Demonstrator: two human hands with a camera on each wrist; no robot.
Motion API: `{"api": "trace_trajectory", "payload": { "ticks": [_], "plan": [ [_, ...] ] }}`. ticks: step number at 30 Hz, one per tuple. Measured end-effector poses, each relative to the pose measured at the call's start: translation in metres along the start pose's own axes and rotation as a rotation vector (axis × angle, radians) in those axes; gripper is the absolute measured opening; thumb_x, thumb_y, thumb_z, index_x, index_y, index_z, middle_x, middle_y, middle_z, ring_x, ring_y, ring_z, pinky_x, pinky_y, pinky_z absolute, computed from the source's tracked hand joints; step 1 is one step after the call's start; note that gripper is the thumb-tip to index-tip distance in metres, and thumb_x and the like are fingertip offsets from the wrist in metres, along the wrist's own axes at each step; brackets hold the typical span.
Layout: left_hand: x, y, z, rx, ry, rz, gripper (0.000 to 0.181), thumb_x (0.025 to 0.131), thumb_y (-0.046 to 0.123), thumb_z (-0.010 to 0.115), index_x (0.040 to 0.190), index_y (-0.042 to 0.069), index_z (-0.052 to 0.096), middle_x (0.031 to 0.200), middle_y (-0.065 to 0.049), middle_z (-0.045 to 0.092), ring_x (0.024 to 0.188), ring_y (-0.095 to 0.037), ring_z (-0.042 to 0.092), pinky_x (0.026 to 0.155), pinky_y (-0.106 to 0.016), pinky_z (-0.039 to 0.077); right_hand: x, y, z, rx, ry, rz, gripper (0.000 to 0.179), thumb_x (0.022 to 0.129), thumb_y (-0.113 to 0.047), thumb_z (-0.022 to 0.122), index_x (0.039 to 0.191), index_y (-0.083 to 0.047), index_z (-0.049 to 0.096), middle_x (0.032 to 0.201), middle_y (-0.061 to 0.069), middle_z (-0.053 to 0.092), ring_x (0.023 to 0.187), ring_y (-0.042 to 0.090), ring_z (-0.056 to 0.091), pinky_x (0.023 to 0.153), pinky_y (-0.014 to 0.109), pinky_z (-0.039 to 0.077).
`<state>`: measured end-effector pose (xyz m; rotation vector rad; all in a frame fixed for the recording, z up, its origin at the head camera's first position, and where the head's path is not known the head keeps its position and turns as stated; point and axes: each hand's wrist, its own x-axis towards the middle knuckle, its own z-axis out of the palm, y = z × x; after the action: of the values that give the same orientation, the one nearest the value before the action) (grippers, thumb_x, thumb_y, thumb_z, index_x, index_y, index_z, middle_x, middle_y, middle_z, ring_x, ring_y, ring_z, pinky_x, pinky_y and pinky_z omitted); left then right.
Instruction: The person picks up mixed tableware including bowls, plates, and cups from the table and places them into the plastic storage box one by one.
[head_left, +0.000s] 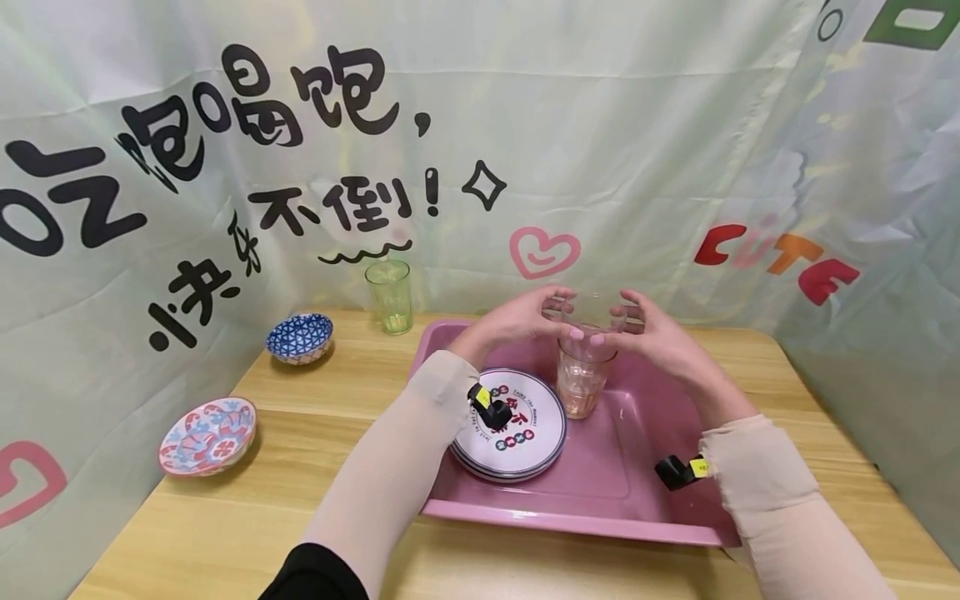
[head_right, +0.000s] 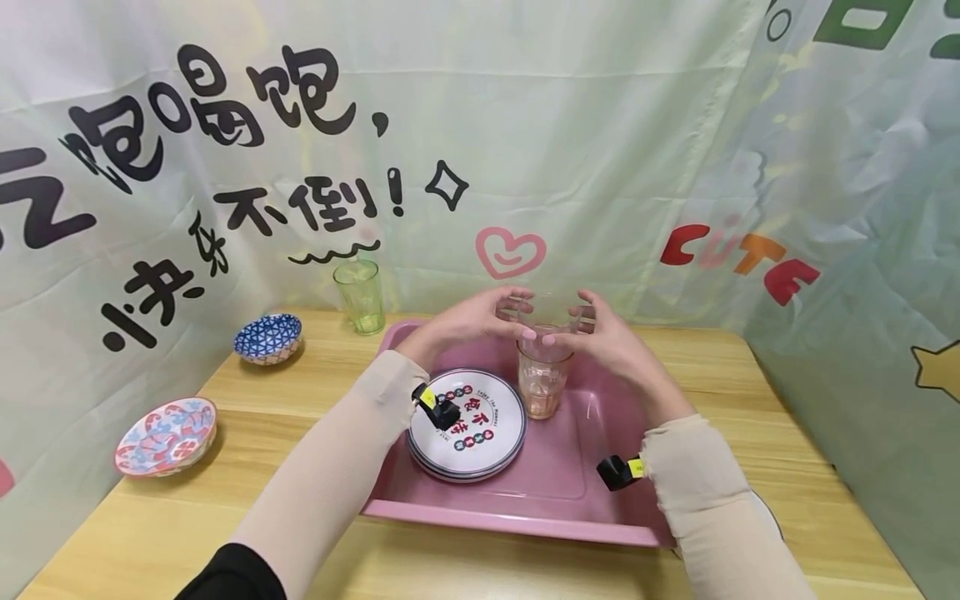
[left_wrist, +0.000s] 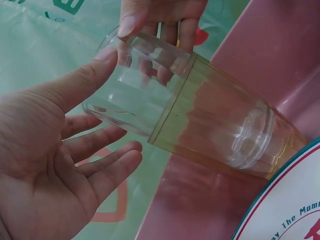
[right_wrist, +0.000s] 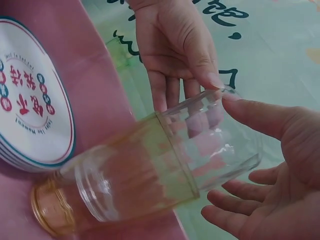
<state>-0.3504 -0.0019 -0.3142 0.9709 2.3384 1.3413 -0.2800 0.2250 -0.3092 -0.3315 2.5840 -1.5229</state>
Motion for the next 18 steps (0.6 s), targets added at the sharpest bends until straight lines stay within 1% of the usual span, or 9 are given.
{"api": "trace_trajectory", "payload": {
  "ticks": [4,8,12,18],
  "plan": [
    [-0.003,0.004,-0.005,0.055,-0.009,-0.014,0.078,0.085,0.027,0.078,0.149,0.007,0.037,0.141,-0.013,0.051,0.130,-0.020,0.047,0.103,-0.028,0.043,-0.005,-0.001,-0.005,0.008,-0.003,0.000,0.105,0.088,-0.030,0.074,0.156,-0.006,-0.002,0.156,0.024,0.024,0.140,0.044,0.027,0.110,0.058,0.030],
    [-0.010,0.007,-0.012,0.068,-0.008,-0.025,0.079,0.086,0.028,0.078,0.149,0.007,0.036,0.143,-0.012,0.050,0.131,-0.022,0.047,0.106,-0.030,0.040,-0.012,-0.003,-0.010,-0.018,-0.012,-0.019,0.100,0.089,-0.028,0.073,0.156,-0.005,0.002,0.155,0.025,0.024,0.139,0.045,0.028,0.110,0.059,0.031],
    [-0.019,0.007,-0.021,0.089,0.001,-0.026,0.080,0.085,0.031,0.078,0.150,0.009,0.036,0.143,-0.012,0.050,0.130,-0.023,0.048,0.106,-0.031,0.041,-0.021,-0.006,-0.016,-0.084,-0.013,-0.037,0.096,0.090,-0.033,0.072,0.156,-0.005,0.009,0.154,0.025,0.026,0.139,0.046,0.028,0.108,0.061,0.032],
    [-0.038,0.006,-0.035,0.107,0.003,-0.002,0.080,0.085,0.033,0.077,0.150,0.011,0.036,0.143,-0.013,0.049,0.127,-0.031,0.051,0.103,-0.033,0.045,-0.038,-0.008,-0.027,-0.182,0.012,-0.054,0.090,0.093,-0.039,0.067,0.156,-0.006,0.013,0.152,0.025,0.030,0.137,0.047,0.030,0.104,0.063,0.035]
  ]
}}
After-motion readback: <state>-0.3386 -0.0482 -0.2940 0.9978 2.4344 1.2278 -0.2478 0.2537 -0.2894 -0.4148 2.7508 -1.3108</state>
